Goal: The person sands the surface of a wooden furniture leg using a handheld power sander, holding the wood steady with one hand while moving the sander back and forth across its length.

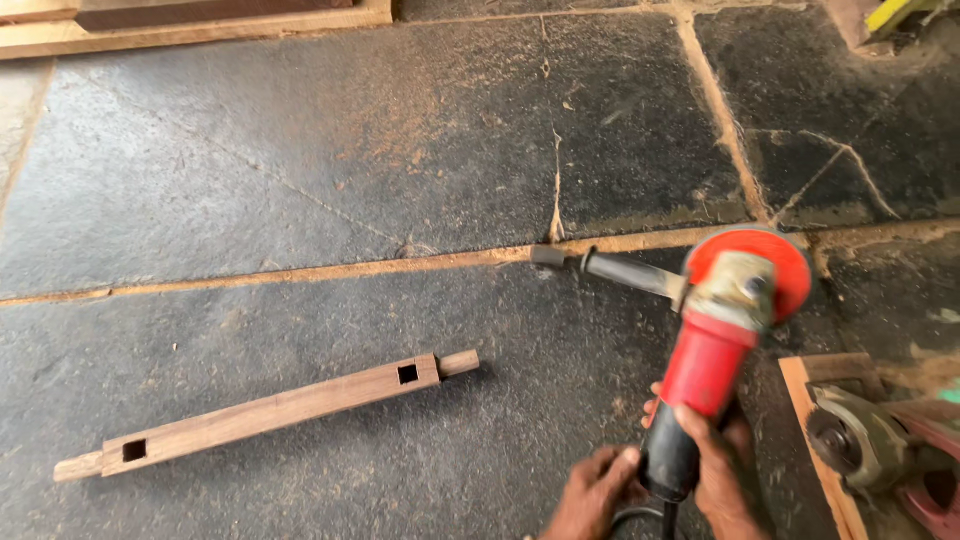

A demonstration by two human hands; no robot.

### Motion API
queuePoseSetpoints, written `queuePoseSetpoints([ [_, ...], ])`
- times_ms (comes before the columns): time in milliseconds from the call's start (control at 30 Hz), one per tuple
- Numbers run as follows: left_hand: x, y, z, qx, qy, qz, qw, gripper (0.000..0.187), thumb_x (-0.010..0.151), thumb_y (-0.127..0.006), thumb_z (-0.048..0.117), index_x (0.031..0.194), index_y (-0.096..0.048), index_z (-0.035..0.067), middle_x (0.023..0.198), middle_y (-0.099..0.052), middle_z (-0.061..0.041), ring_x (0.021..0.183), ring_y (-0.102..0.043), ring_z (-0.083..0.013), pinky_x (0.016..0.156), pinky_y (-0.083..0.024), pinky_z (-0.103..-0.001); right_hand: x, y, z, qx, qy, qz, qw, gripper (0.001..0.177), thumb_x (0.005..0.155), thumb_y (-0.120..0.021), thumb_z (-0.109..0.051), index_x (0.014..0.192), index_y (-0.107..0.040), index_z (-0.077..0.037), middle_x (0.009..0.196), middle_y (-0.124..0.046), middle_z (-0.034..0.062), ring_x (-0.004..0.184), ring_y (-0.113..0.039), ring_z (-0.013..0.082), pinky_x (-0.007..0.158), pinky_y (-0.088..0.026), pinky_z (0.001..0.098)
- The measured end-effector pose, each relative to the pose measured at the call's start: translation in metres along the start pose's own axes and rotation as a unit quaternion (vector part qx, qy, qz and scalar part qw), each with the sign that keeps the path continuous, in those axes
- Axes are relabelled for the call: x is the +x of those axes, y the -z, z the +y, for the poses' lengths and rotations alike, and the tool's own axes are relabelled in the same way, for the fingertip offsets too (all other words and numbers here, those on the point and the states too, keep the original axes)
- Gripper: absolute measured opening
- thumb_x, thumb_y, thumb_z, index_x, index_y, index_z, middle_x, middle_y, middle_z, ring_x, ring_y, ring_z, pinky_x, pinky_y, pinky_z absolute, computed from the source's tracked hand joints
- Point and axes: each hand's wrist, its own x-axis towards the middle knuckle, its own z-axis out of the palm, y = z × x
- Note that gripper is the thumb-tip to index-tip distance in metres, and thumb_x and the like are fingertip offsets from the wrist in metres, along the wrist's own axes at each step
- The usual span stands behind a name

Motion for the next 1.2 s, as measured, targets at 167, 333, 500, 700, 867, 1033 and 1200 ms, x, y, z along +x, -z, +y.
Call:
queuePoseSetpoints([
  [167,-0.017,-0.005,-0.038,-0.303,0.085,0.054,0.948,0.056,0.101,-0.077,0.035,0.127,-0.057,-0.011,0.087,-0.071,-0.013,0.065,-0.059,-0.0142,0.055,-0.047,-0.024,-0.007,-0.026,0.018,0.026,-0.013,0.078,0.997,0.052,0.091,-0.066,-0.029,0.131,-0.051,0.001,0.100,-0.071,0.0184,0.079,-0.069,0.0270,0.069,-0.059,0.0413],
  [333,-0.026,0.009,-0.035,-0.320,0.148,0.127,0.927,0.053,0.094,-0.076,0.033,0.126,-0.063,-0.006,0.096,-0.076,-0.014,0.075,-0.072,-0.0194,0.063,-0.056,-0.026,-0.024,-0.040,0.026,0.046,0.026,0.045,0.998,0.051,0.093,-0.067,-0.026,0.131,-0.052,0.005,0.097,-0.068,0.0208,0.080,-0.069,0.0264,0.073,-0.061,0.0415],
  [500,-0.034,0.020,-0.043,-0.271,0.123,0.173,0.939,0.048,0.092,-0.076,0.036,0.120,-0.066,-0.002,0.097,-0.077,-0.013,0.082,-0.074,-0.0194,0.077,-0.062,-0.029,-0.023,-0.049,0.038,0.015,0.032,0.017,0.999,0.051,0.088,-0.067,-0.025,0.129,-0.050,0.001,0.099,-0.069,0.0165,0.078,-0.069,0.0242,0.070,-0.060,0.0411],
  [700,-0.054,0.113,0.011,0.211,0.101,0.017,0.972,0.043,0.091,-0.077,0.044,0.114,-0.076,0.008,0.106,-0.078,-0.010,0.096,-0.073,-0.0148,0.087,-0.057,-0.031,-0.024,-0.035,0.067,-0.017,-0.066,-0.110,0.992,0.060,0.086,-0.073,-0.037,0.119,-0.059,0.011,0.089,-0.069,0.0233,0.073,-0.070,0.0260,0.070,-0.059,0.0429],
  [867,-0.054,0.253,0.125,0.718,-0.196,0.366,0.559,0.098,0.067,-0.086,0.057,0.141,-0.047,0.006,0.143,-0.049,-0.024,0.133,-0.045,-0.0380,0.110,-0.037,-0.059,-0.042,-0.044,0.091,-0.027,-0.231,-0.175,0.957,0.077,0.061,-0.079,-0.044,0.119,-0.057,0.001,0.088,-0.071,0.0156,0.072,-0.071,0.0242,0.069,-0.065,0.0444],
  [1033,-0.048,0.312,0.141,0.734,-0.184,0.334,0.562,0.088,0.079,-0.075,0.061,0.147,-0.045,0.013,0.143,-0.049,-0.014,0.143,-0.033,-0.0350,0.120,-0.009,-0.061,-0.037,-0.070,0.121,0.021,-0.323,-0.275,0.905,0.079,0.063,-0.084,-0.050,0.116,-0.060,0.004,0.085,-0.070,0.0163,0.074,-0.069,0.0248,0.072,-0.062,0.0407],
  [1200,-0.052,0.316,0.131,0.722,-0.159,0.333,0.585,0.082,0.080,-0.072,0.065,0.141,-0.051,0.014,0.137,-0.053,-0.010,0.140,-0.038,-0.0320,0.123,-0.009,-0.060,-0.032,-0.089,0.124,0.027,-0.357,-0.253,0.899,0.074,0.063,-0.083,-0.050,0.109,-0.065,0.004,0.085,-0.068,0.0143,0.074,-0.068,0.0220,0.073,-0.062,0.0400],
])
